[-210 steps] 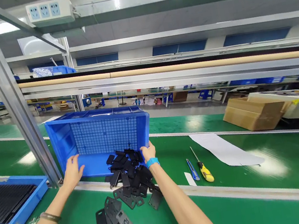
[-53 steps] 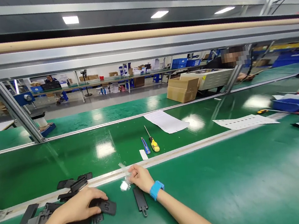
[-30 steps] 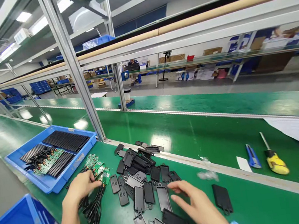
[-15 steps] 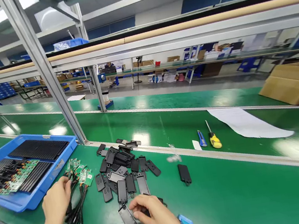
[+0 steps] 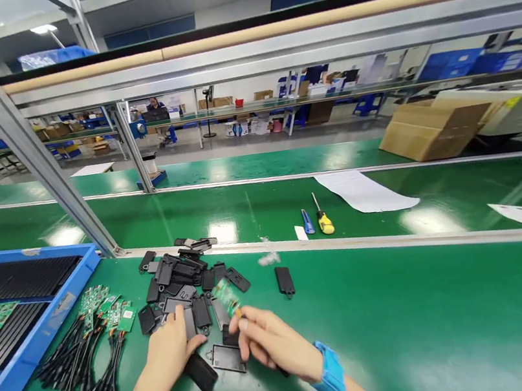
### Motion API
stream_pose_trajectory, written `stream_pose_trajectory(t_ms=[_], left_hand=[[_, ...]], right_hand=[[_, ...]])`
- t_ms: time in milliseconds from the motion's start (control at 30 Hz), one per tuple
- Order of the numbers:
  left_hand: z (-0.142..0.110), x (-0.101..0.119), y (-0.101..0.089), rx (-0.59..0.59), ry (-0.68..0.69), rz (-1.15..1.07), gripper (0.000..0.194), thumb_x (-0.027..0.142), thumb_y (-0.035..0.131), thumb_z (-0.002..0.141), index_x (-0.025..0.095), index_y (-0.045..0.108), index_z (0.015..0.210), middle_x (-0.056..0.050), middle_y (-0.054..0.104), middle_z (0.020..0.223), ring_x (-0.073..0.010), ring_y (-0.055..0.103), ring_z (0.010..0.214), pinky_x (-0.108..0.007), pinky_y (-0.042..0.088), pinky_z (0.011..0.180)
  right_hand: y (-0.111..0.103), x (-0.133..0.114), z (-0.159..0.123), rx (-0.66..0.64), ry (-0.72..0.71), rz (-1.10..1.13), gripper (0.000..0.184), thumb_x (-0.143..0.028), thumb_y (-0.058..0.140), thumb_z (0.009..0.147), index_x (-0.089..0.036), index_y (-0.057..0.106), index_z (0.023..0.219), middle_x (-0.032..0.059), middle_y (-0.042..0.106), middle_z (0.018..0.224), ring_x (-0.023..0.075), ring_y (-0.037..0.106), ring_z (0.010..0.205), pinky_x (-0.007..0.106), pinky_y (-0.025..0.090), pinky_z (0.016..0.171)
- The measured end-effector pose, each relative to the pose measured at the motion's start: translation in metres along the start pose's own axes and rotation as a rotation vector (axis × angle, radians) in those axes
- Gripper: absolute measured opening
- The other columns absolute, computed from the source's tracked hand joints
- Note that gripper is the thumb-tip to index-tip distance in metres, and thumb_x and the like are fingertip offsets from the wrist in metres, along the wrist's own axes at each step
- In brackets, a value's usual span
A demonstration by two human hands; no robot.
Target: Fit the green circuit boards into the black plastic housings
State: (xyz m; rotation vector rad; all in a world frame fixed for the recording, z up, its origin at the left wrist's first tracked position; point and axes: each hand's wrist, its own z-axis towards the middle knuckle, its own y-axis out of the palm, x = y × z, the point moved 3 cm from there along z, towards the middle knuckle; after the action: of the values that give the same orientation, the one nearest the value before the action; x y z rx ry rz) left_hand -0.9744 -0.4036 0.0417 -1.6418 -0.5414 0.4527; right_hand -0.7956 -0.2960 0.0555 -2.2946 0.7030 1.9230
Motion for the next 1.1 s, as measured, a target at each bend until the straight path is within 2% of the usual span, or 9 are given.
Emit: stream_pose_trajectory(t_ms=[100, 167, 300, 400, 600, 700, 867, 967, 1100], left_hand=[[0.015, -0.015, 0.002, 0.027, 0.055, -0.056, 0.061, 0.036, 0.064, 0.082, 0.013, 0.038, 0.133, -0.018, 0.059, 0.104, -0.0334, 0.066, 0.085, -0.036, 0.051, 0.069], [0.026, -0.026, -0.003, 0.042, 0.078, -0.087, 0.062, 0.034, 0.065, 0.082, 0.017, 0.036, 0.135, -0.017, 0.059, 0.108, -0.0336, 0.065, 0.09, -0.037, 0.05, 0.073], [0.04, -0.047, -0.021, 0.193, 0.04, -0.305, 0.061, 0.032, 0.054, 0.087, 0.017, 0.025, 0.139, -0.016, 0.06, 0.11, -0.0321, 0.064, 0.094, -0.041, 0.05, 0.079], [0.039, -0.052, -0.035, 0.267, 0.06, -0.901, 0.055, 0.033, 0.053, 0.087, 0.019, 0.032, 0.136, -0.012, 0.06, 0.114, -0.0253, 0.064, 0.092, -0.037, 0.052, 0.079], [0.035, -0.01, -0.03, -0.274, 0.099, -1.843, 0.043, 0.034, 0.058, 0.085, 0.017, 0.051, 0.125, -0.008, 0.062, 0.095, -0.0165, 0.065, 0.07, -0.023, 0.051, 0.055], [0.036, 0.011, -0.018, -0.399, 0.114, -1.959, 0.037, 0.038, 0.06, 0.085, 0.014, 0.06, 0.114, -0.006, 0.06, 0.085, -0.0118, 0.059, 0.056, -0.019, 0.045, 0.044], [0.031, 0.023, 0.001, -0.464, 0.196, -2.044, 0.048, 0.038, 0.078, 0.072, 0.01, 0.065, 0.109, -0.006, 0.06, 0.083, -0.0051, 0.047, 0.054, -0.015, 0.038, 0.047], [0.026, 0.025, 0.007, -0.356, 0.222, -2.005, 0.057, 0.02, 0.087, 0.06, 0.013, 0.064, 0.112, -0.006, 0.062, 0.09, -0.0064, 0.046, 0.06, -0.015, 0.037, 0.05], [0.023, 0.032, 0.013, -0.194, 0.142, -2.034, 0.041, 0.026, 0.08, 0.071, 0.016, 0.065, 0.107, -0.007, 0.063, 0.095, -0.015, 0.056, 0.079, -0.022, 0.047, 0.068]], right_hand=[[0.005, 0.018, -0.001, -0.377, 0.169, -0.282, 0.037, -0.053, 0.055, 0.083, -0.017, 0.06, 0.084, 0.0028, 0.061, 0.073, 0.0096, 0.05, 0.054, 0.018, 0.041, 0.046], [0.009, 0.029, 0.011, -0.472, 0.123, -0.401, 0.033, -0.048, 0.054, 0.084, -0.017, 0.064, 0.083, 0.0013, 0.059, 0.074, 0.0099, 0.052, 0.059, 0.02, 0.044, 0.055], [0.01, 0.036, 0.047, -0.288, -0.044, -0.368, 0.037, -0.052, 0.051, 0.085, -0.017, 0.062, 0.085, 0.0032, 0.057, 0.083, 0.012, 0.054, 0.067, 0.022, 0.046, 0.062], [0.006, 0.026, 0.055, -0.117, -0.092, -0.317, 0.044, -0.057, 0.047, 0.086, -0.016, 0.059, 0.095, 0.0037, 0.055, 0.08, 0.0119, 0.049, 0.06, 0.02, 0.041, 0.049], [-0.008, -0.017, 0.025, 0.283, -0.47, -0.681, 0.034, -0.04, 0.038, 0.097, -0.019, 0.062, 0.107, 0.0042, 0.049, 0.081, 0.0149, 0.049, 0.072, 0.025, 0.042, 0.063], [-0.013, -0.021, 0.02, 0.382, -0.513, -0.706, 0.03, -0.035, 0.045, 0.094, -0.02, 0.059, 0.116, 0.0044, 0.053, 0.083, 0.0159, 0.051, 0.072, 0.026, 0.043, 0.066], [-0.02, -0.008, 0.023, 0.416, -0.48, -0.713, 0.018, -0.032, 0.053, 0.09, -0.019, 0.065, 0.092, 0.0057, 0.059, 0.081, 0.0161, 0.053, 0.068, 0.026, 0.042, 0.06], [-0.021, -0.002, 0.021, 0.393, -0.47, -0.648, 0.017, -0.031, 0.055, 0.089, -0.019, 0.066, 0.093, 0.0071, 0.06, 0.087, 0.0155, 0.054, 0.068, 0.025, 0.043, 0.059], [-0.022, -0.001, 0.015, 0.414, -0.46, -0.483, 0.018, -0.031, 0.057, 0.088, -0.018, 0.066, 0.096, 0.0064, 0.058, 0.084, 0.0117, 0.053, 0.058, 0.022, 0.042, 0.047]])
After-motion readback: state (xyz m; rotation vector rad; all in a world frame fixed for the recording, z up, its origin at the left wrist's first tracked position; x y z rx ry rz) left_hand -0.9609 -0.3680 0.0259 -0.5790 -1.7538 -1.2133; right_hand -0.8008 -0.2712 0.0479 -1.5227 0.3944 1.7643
